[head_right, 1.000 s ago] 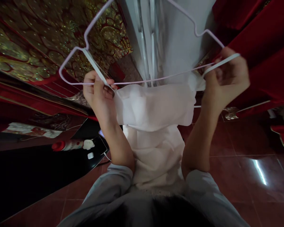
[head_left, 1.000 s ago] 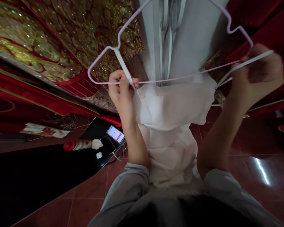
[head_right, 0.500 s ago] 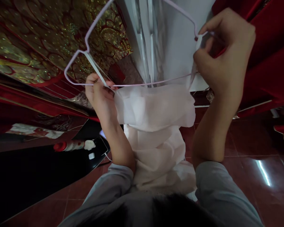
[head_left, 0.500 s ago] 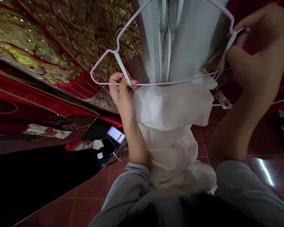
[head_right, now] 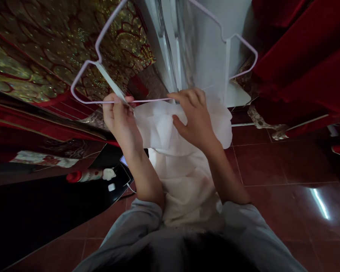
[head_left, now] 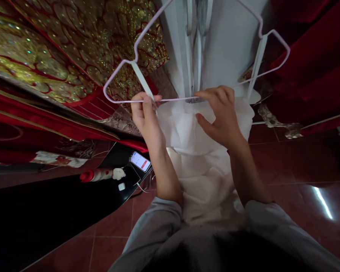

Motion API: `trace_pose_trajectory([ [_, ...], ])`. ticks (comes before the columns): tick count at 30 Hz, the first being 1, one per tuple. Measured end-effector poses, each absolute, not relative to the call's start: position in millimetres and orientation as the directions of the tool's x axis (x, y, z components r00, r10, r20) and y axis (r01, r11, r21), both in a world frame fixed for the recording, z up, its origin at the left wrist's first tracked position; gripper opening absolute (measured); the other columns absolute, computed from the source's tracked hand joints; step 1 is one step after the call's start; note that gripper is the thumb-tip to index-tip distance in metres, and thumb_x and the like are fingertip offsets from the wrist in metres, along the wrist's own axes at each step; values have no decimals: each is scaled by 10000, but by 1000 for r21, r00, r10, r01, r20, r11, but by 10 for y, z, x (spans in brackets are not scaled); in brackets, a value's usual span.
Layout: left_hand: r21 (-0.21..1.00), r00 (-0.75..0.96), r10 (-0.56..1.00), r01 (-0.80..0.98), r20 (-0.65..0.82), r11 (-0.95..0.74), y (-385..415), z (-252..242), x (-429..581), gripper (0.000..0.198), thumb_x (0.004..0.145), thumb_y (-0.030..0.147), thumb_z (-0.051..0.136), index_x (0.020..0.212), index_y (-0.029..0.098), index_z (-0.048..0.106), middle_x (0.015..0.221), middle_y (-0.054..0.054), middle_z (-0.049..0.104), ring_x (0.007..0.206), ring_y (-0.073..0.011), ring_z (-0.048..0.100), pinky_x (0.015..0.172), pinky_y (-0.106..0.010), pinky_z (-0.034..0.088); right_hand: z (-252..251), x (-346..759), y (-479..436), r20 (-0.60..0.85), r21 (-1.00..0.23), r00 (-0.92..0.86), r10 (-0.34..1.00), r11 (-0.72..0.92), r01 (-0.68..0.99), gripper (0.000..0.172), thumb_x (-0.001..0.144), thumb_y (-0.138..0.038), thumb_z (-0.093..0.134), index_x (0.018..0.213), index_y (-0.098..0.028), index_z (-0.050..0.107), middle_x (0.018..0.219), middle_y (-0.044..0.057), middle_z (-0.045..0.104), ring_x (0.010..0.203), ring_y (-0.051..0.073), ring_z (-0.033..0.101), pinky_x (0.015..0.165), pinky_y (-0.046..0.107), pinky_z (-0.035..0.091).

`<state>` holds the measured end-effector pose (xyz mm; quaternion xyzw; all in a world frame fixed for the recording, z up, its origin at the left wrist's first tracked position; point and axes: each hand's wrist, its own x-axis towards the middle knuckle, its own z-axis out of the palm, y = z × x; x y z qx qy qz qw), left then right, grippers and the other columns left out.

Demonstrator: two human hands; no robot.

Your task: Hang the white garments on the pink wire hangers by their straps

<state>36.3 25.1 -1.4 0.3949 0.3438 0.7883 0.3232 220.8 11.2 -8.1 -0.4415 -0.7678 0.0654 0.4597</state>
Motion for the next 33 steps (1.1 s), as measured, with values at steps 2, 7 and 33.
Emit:
trace_pose_trajectory([
  [2, 812, -503, 744, -131, 440, -569, 197, -51, 311, 156, 1042, 210, 569, 895, 215, 620, 813, -1, 637, 807, -156, 623, 816, -323, 465, -173, 2139, 84, 659, -536, -136, 740, 588, 606, 436, 898, -336, 568, 1334, -334, 586, 1216, 68, 635, 1229, 286, 513, 1137, 573, 425],
  [7, 918, -270, 878, 98, 396, -384, -76, 44, 105, 262, 1015, 345, 645, 803, 199, 693, 852, -49, 680, 765, -177, 590, 702, -342, 430, -224, 2086, 59, 719, -548, -67, 692, 623, 558, 384, 930, -356, 548, 1310, -332, 597, 1203, 55, 632, 1217, 260, 511, 1138, 534, 429],
  [33, 798, -315, 846, -305, 431, -520, 95, 132, 173, 182, 1039, 289, 602, 896, 184, 643, 896, -62, 713, 417, -65, 253, 420, -299, 151, -331, 2272, 74, 794, -573, 133, 593, 657, 491, 454, 911, -425, 574, 1362, -378, 554, 1406, 27, 585, 1341, 258, 557, 1102, 507, 508],
])
